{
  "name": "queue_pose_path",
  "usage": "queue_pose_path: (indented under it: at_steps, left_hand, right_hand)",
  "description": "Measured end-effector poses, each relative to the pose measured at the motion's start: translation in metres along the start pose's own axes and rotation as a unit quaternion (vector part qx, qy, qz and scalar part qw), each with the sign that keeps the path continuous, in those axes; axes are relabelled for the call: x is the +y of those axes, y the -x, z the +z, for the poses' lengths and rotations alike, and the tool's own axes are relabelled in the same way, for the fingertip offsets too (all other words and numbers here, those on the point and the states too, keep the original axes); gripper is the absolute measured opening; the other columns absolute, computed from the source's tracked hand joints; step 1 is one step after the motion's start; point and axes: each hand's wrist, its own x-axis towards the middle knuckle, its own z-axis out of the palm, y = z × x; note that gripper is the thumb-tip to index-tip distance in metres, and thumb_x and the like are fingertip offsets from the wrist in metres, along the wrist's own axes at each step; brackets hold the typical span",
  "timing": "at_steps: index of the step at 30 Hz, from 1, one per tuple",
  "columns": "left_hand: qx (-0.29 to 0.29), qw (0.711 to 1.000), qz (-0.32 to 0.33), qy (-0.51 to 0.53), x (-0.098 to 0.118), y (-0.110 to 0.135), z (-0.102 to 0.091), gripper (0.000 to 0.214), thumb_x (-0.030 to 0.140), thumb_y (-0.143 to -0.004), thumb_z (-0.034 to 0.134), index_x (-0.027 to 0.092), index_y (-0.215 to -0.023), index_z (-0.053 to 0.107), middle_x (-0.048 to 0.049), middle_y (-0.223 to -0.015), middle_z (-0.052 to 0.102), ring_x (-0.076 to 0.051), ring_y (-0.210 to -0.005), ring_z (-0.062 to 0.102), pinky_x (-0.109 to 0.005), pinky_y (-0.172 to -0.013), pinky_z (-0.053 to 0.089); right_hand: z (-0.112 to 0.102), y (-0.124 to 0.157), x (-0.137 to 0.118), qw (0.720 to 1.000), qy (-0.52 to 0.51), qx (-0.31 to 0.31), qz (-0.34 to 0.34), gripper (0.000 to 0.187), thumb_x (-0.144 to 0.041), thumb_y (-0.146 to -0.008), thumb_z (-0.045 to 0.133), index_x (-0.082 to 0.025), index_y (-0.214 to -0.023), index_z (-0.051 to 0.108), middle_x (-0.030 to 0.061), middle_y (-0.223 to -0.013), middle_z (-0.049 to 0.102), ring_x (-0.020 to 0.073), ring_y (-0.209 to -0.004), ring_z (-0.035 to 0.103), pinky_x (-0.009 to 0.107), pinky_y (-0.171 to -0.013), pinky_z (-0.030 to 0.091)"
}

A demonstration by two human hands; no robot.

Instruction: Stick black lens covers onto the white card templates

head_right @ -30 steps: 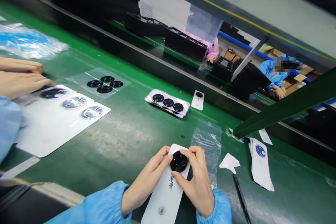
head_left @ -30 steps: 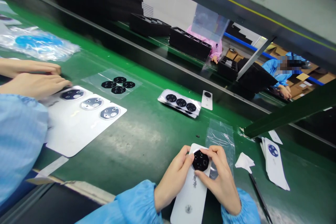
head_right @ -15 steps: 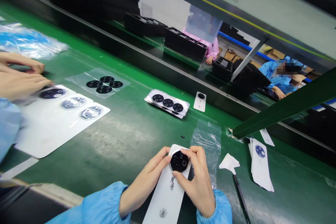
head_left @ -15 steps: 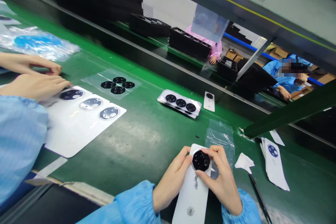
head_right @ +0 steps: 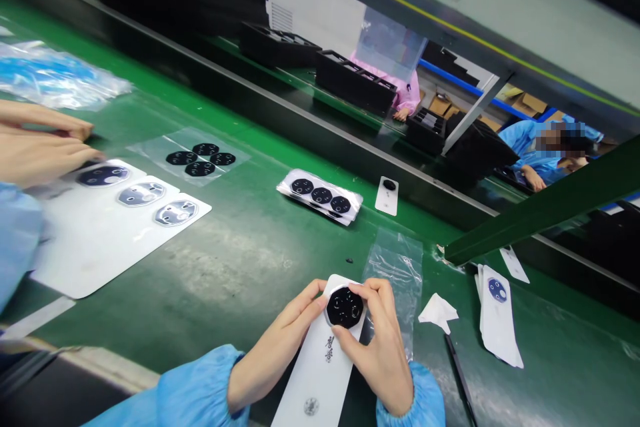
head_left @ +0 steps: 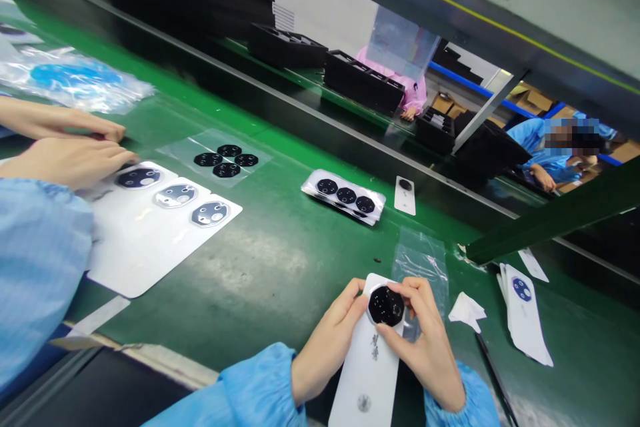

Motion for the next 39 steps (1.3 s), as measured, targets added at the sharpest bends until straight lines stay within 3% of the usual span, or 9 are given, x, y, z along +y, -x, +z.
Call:
queue_pose_path:
  at_steps: [7, 17, 39]
  left_hand:
    - [-0.009, 1.000, 0.003, -0.011, -0.0011, -0.0005, -0.0013, 0.024, 0.043, -0.088, 0.045, 0.023, -0.098, 0.053, -0.0006, -0.093, 0.057, -0.017, -0.085, 0.051, -0.025, -0.076, 0.039]
    - [-0.007, 1.000, -0.006, 0.007, 0.0006, 0.0009, 0.0019, 0.026, 0.046, -0.086, 0.048, 0.022, -0.096, 0.053, -0.0001, -0.087, 0.056, -0.016, -0.076, 0.050, -0.023, -0.065, 0.040]
    - [-0.016, 1.000, -0.015, 0.019, -0.0016, -0.0010, 0.0015, 0.025, 0.044, -0.088, 0.046, 0.022, -0.098, 0.052, 0.0006, -0.084, 0.055, -0.013, -0.068, 0.048, -0.021, -0.058, 0.037]
  right_hand:
    - [-0.0016, -0.0009, -0.0021, 1.000, -0.004, -0.015, -0.002, 0.036, -0.022, -0.079, 0.061, -0.026, -0.113, 0.050, 0.0042, -0.103, 0.043, 0.0206, -0.091, 0.051, 0.034, -0.078, 0.047]
    - [-0.0011, -0.0010, -0.0003, 1.000, 0.002, -0.020, -0.010, 0.038, -0.021, -0.079, 0.062, -0.027, -0.114, 0.050, 0.0043, -0.104, 0.043, 0.0220, -0.101, 0.050, 0.035, -0.084, 0.047]
    - [-0.0024, -0.0015, -0.0033, 0.999, -0.001, -0.039, 0.004, 0.039, -0.016, -0.081, 0.060, -0.027, -0.116, 0.047, 0.0032, -0.103, 0.042, 0.0215, -0.102, 0.046, 0.035, -0.088, 0.042]
